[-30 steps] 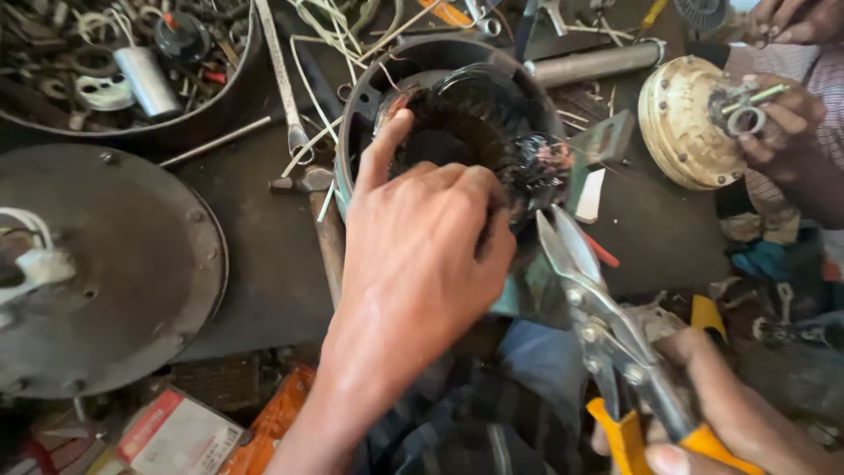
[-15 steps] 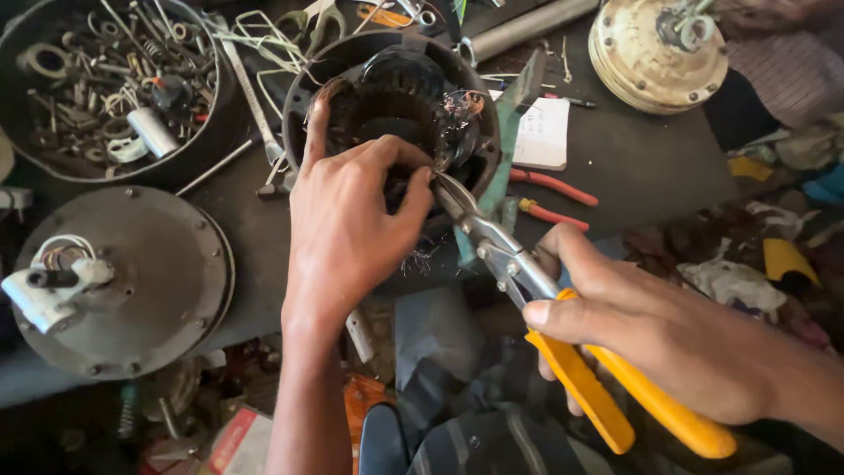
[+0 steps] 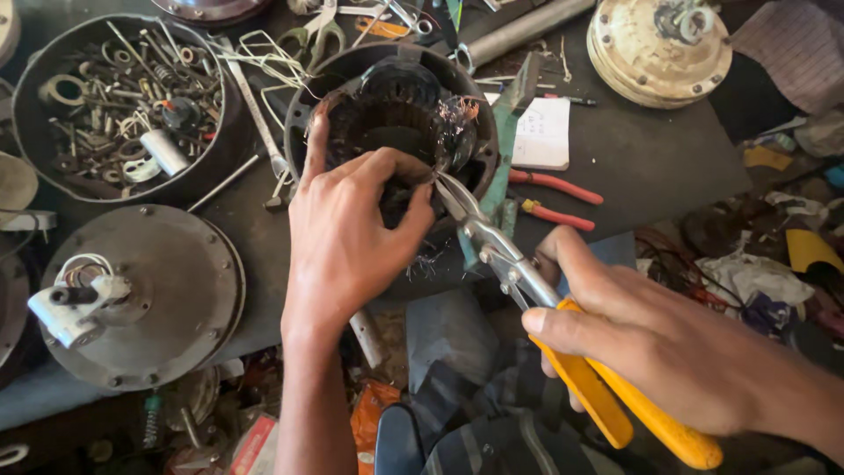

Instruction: The person uses wire cutters to trim copper windings inside a motor stator, then uses a screwdriver to adjust internal components. The work is performed on a cluttered workbench with various tools and parts visible.

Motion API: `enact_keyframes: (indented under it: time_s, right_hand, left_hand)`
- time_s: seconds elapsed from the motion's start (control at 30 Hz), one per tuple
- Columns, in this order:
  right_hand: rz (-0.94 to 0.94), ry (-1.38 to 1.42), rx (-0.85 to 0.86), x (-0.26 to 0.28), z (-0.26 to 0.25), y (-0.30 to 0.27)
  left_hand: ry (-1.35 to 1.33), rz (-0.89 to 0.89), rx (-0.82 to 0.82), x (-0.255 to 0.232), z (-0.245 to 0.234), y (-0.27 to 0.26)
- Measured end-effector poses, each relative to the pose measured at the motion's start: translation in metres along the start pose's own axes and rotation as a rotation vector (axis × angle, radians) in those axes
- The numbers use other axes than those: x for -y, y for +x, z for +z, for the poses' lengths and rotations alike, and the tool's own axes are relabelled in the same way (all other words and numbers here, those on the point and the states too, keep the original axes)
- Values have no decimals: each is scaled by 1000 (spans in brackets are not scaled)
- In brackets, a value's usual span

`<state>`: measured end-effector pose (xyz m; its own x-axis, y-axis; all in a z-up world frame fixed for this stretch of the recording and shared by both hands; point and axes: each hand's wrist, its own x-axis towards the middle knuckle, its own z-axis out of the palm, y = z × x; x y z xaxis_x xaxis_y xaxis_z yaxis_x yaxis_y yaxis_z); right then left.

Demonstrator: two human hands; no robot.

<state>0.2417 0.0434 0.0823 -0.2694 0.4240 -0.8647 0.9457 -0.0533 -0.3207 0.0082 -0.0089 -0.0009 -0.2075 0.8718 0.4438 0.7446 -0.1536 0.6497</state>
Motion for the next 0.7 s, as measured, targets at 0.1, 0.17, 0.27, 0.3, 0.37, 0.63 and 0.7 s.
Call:
enact_keyframes:
  time_s: [0.1, 0.17, 0.27, 0.3, 0.37, 0.63, 0.7]
  right_hand:
    - [-191, 128, 17, 7, 0, 0]
    - [-152, 156, 22, 6, 0, 3]
    - [-248, -123, -149, -4, 9, 7]
    - [-438, -282, -272, -8, 13, 8]
    - [-1346, -633, -606, -17, 26, 10]
    - [-583, -121, -418, -34, 59, 43]
    - [-406, 95, -326, -32, 57, 44]
  left_hand:
    - [14, 9, 3, 0, 0, -2]
    - [28, 5, -9, 0, 2, -3]
    - [21, -22, -13, -2, 5, -2]
    - [20, -37, -15, -2, 5, -2]
    - [30, -33, -25, -3, 5, -2]
    - [46, -22, -51, 2, 11, -5]
    - [54, -13, -67, 3, 14, -6]
